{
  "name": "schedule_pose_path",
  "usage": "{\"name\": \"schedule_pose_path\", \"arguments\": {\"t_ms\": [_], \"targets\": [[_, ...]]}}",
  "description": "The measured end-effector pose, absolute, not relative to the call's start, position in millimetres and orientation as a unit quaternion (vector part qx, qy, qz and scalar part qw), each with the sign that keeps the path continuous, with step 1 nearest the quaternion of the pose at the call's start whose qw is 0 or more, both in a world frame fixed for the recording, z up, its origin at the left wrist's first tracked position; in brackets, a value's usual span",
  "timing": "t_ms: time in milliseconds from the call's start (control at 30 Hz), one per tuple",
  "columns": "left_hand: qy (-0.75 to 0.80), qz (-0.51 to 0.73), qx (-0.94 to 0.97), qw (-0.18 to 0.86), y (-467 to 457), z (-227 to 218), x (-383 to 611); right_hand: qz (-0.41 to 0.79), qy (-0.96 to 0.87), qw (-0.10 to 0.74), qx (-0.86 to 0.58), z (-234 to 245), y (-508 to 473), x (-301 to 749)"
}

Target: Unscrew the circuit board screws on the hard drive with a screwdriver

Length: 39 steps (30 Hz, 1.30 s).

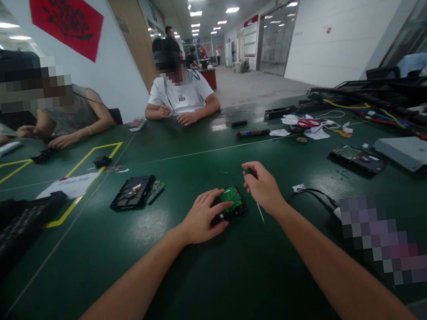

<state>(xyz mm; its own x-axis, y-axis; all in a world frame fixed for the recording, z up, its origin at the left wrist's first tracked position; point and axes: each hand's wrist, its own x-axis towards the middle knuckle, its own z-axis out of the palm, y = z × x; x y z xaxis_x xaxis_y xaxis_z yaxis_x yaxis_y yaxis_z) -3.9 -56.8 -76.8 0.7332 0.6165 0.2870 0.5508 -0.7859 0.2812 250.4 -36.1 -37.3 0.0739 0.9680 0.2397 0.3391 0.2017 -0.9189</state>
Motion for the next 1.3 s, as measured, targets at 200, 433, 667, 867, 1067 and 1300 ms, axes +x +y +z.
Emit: {"name": "schedule_pose_path", "arguments": {"t_ms": [200,433,667,867,1067,1300], "targets": [[0.318,0.182,0.926,0.088,-57,-77,-3,0.362,-0.598,0.325,-0.637,-52,2,249],[0.320,0.180,0.926,0.086,-58,-73,-4,0.230,-0.686,0.235,-0.648,-64,61,223],[0.325,0.189,0.921,0.097,-59,-72,-3,0.156,-0.730,0.173,-0.643,-74,92,212],[0.330,0.196,0.918,0.098,-59,-74,-2,0.129,-0.726,0.147,-0.659,-79,99,213],[0.329,0.203,0.918,0.093,-58,-78,-2,0.129,-0.719,0.144,-0.667,-79,95,211],[0.335,0.205,0.915,0.095,-59,-78,-1,0.142,-0.700,0.180,-0.676,-65,78,220]]}}
